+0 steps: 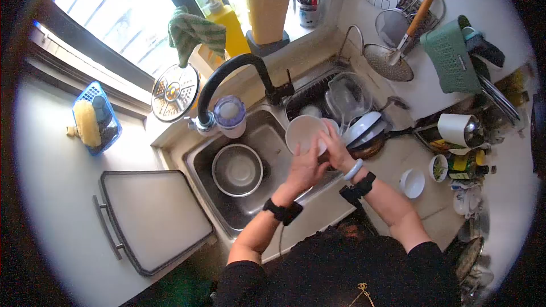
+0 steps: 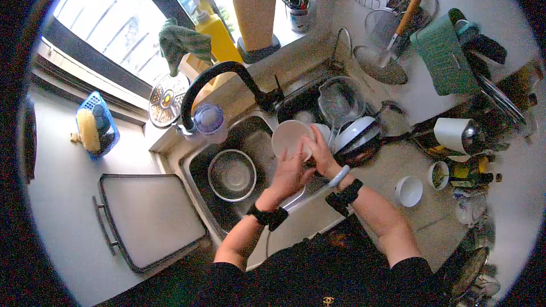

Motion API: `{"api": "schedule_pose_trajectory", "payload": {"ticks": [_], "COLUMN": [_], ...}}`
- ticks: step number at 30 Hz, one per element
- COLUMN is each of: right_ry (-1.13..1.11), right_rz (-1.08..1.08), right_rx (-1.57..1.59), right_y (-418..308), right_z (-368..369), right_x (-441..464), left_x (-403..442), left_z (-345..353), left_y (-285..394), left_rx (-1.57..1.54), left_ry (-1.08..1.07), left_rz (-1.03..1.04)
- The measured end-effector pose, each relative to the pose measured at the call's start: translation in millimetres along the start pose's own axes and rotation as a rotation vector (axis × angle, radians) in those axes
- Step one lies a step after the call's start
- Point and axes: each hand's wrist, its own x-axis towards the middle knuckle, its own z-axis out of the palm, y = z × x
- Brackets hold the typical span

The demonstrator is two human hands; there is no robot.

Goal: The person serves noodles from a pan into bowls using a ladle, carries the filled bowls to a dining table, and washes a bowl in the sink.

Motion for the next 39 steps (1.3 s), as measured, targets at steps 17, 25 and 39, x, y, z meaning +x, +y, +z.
{"api": "schedule_pose_trajectory", "payload": {"ticks": [17,25,39], "right_ry": [-0.153,-0.229,-0.249], "right_rz": [0.346,0.17,-1.21], "right_rx": [-0.338,-0.584,-1.164], "right_y": [47,40,-27], "right_z": [44,54,18], "right_x": [32,36,-46], "left_x": [-37,-24,-46], "left_z": [-33,-39,-47], "left_y": [-102,-65,-99], "left_rx": [0.369,-0.134,0.15], "left_ry": [-0.315,-0.219,0.015], "left_rz": [-0.048,-0.114,-0.096]}}
